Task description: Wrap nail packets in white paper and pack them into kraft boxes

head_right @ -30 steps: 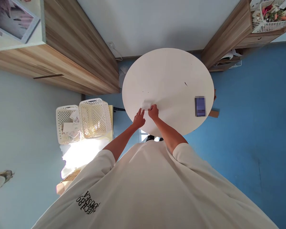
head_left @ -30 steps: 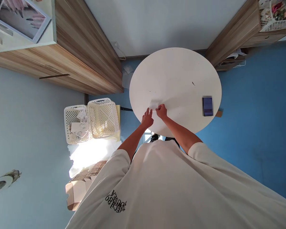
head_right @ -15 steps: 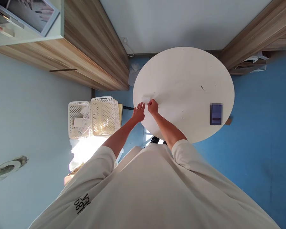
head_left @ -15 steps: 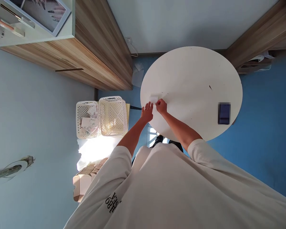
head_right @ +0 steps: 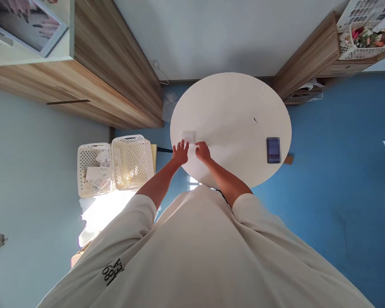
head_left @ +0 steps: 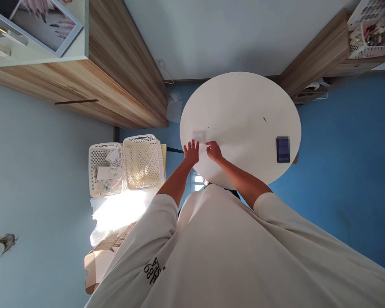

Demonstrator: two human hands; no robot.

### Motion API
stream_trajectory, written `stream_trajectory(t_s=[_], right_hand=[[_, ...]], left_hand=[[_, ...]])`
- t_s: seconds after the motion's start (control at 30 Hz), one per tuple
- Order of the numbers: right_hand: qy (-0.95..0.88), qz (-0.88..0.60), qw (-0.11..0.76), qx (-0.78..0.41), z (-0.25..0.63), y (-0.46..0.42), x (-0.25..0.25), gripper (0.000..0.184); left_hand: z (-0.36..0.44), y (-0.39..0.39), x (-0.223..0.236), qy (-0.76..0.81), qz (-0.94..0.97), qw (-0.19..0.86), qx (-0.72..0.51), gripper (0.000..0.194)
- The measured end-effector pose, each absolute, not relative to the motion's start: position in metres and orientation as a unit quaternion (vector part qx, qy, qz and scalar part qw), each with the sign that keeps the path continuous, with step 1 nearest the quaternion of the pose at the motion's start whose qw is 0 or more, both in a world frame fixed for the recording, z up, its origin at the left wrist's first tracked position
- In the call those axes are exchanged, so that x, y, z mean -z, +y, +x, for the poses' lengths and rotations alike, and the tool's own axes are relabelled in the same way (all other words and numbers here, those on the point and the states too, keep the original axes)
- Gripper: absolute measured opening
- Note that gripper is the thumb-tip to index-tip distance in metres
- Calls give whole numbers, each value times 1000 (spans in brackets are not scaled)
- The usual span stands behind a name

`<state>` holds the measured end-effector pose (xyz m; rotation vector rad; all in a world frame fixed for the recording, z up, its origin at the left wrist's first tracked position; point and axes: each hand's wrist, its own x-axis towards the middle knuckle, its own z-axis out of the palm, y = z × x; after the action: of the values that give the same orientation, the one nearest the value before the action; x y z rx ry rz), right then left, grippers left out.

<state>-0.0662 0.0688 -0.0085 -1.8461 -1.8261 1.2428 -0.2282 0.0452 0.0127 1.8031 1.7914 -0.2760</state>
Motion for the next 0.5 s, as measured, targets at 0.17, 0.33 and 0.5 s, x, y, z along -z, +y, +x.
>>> stream_trajectory(t_s=[0.17, 0.33, 0.5], right_hand=[[-612, -648, 136, -432, -33, 41, -5, 36], [-596, -661, 155, -428, -2, 22, -17, 34], [-622, -648, 151, -413, 25, 8, -24, 33]], left_hand=[[-223, 47, -19, 675, 678, 272, 104, 89], [-211, 25, -28, 680, 685, 244, 92, 89], [-192, -8, -36, 692, 678, 242, 56, 90]])
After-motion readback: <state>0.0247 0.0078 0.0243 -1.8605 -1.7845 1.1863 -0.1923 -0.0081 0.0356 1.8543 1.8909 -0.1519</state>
